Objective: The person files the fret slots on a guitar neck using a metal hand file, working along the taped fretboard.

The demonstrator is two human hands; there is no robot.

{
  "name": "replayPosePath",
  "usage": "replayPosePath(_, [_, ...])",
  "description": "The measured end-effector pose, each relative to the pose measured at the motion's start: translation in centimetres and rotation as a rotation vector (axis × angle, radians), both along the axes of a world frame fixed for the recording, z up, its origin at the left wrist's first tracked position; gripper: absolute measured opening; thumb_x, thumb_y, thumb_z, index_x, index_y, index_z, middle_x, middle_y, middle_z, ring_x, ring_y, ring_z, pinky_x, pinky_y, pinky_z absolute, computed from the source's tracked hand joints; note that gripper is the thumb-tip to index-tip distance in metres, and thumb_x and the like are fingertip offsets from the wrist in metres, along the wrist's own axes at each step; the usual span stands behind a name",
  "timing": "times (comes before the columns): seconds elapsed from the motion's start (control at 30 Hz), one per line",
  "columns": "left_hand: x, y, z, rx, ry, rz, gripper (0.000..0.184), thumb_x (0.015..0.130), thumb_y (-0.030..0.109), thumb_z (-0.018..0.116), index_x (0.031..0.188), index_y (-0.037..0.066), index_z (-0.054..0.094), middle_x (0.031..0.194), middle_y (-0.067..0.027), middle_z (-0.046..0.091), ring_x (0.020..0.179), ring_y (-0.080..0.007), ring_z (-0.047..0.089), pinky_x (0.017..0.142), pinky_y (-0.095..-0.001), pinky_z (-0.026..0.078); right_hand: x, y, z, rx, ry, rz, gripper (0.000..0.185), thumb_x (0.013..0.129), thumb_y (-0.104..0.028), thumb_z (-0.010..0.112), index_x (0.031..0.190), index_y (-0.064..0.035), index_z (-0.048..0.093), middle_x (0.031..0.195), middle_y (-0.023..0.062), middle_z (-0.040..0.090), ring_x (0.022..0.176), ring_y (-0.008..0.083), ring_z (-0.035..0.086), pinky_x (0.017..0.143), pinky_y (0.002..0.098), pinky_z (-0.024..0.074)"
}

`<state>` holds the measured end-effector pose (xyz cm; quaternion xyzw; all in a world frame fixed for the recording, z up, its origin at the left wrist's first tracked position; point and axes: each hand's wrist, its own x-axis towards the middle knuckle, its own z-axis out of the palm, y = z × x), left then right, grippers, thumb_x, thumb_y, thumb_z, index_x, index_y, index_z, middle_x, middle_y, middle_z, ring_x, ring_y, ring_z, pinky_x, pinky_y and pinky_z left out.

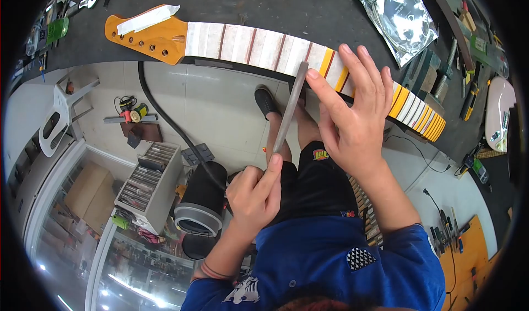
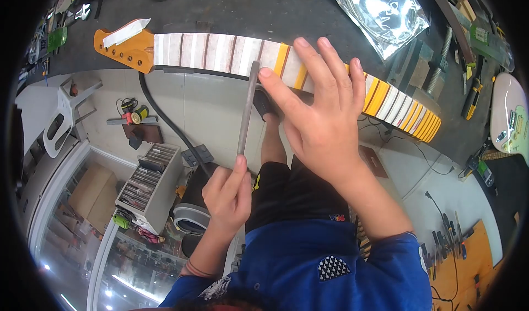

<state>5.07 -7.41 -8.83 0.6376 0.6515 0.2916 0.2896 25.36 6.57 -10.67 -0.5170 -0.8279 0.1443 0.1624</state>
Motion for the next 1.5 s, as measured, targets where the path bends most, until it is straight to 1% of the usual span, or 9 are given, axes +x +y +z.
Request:
replayPosePath(0.23, [2.2,9.1,-1.7,0.103,-0.037,0.063,0.065,0.089,-0.004,0.082,0.151,0.013,0.077,0.071,-0.0041,0.045,0.054,-0.0211,0.049,0.052,-0.0370,0.043,-0.2,0.0,0.1,0.009,-0.025,0.003,0.068,0.086,-0.005,0.076,0.149,-0.0336,0.076,0.169,0.0170,0.054,0.159,0.0426,0.048,0.130,0.0659,0.0249])
replayPosePath(0.47, [-0.1,-1.9,-2.2,0.048,-0.040,0.045,0.065,0.088,-0.007,0.083,0.150,0.010,0.076,0.072,-0.0040,0.047,0.056,-0.0185,0.050,0.053,-0.0365,0.044,0.1,0.2,0.3,-0.005,-0.025,0.036,0.071,0.085,0.001,0.073,0.149,-0.0303,0.076,0.171,0.0184,0.052,0.161,0.0435,0.046,0.131,0.0663,0.0253])
replayPosePath(0.7, [2.1,9.2,-2.1,0.087,-0.165,0.073,0.060,0.093,-0.007,0.079,0.151,0.009,0.075,0.075,-0.0055,0.052,0.058,-0.0231,0.054,0.056,-0.0357,0.047,-0.3,0.1,0.1,0.019,-0.005,-0.002,0.069,0.083,-0.003,0.075,0.145,-0.0322,0.079,0.170,0.0160,0.054,0.159,0.0419,0.049,0.131,0.0665,0.0242])
replayPosePath(0.87, [-0.8,-1.6,-2.1,0.027,-0.083,0.022,0.059,0.093,-0.006,0.081,0.151,0.009,0.076,0.075,-0.0054,0.053,0.058,-0.0224,0.055,0.055,-0.0353,0.048,-0.3,0.0,0.0,0.040,-0.004,0.006,0.069,0.083,-0.003,0.075,0.145,-0.0328,0.079,0.169,0.0158,0.054,0.158,0.0421,0.049,0.131,0.0667,0.0252])
replayPosePath(0.97, [-0.8,-0.7,-1.6,0.023,-0.108,0.001,0.059,0.092,-0.015,0.075,0.150,-0.002,0.073,0.074,-0.0073,0.056,0.060,-0.0173,0.052,0.056,-0.0310,0.045,-0.1,-0.1,0.2,0.030,-0.014,0.018,0.069,0.085,-0.001,0.074,0.148,-0.0298,0.077,0.171,0.0180,0.053,0.161,0.0428,0.047,0.131,0.0669,0.0258])
replayPosePath(1.07, [1.1,6.4,-2.1,0.062,-0.190,0.051,0.062,0.092,-0.007,0.081,0.152,0.010,0.075,0.076,-0.0059,0.054,0.059,-0.0225,0.055,0.056,-0.0354,0.048,-0.3,-0.1,0.3,0.025,-0.008,0.002,0.069,0.084,-0.002,0.075,0.146,-0.0313,0.079,0.170,0.0170,0.054,0.160,0.0424,0.048,0.131,0.0666,0.0259])
replayPosePath(1.3, [-0.6,0.0,-2.6,0.036,-0.105,0.020,0.064,0.091,-0.007,0.081,0.152,0.010,0.075,0.076,-0.0055,0.053,0.059,-0.0229,0.054,0.055,-0.0361,0.048,0.1,-0.1,0.3,0.030,-0.027,0.040,0.068,0.086,-0.002,0.073,0.148,-0.0292,0.077,0.172,0.0194,0.052,0.162,0.0434,0.046,0.132,0.0660,0.0256])
replayPosePath(1.4, [-1.3,-2.4,-2.1,0.018,-0.148,-0.008,0.061,0.092,-0.015,0.075,0.151,-0.002,0.072,0.073,-0.0062,0.054,0.060,-0.0178,0.047,0.056,-0.0320,0.041,0.1,-0.1,0.3,0.020,-0.016,0.032,0.068,0.086,-0.002,0.074,0.148,-0.0294,0.078,0.172,0.0195,0.052,0.162,0.0436,0.045,0.132,0.0659,0.0249])
replayPosePath(1.5, [0.2,3.9,-2.0,0.047,-0.178,0.016,0.063,0.091,-0.008,0.080,0.152,0.007,0.074,0.077,-0.0062,0.054,0.060,-0.0217,0.053,0.056,-0.0348,0.046,0.0,0.0,0.4,0.009,-0.022,0.028,0.068,0.086,-0.002,0.074,0.148,-0.0294,0.078,0.172,0.0197,0.052,0.162,0.0438,0.045,0.133,0.0657,0.0244])
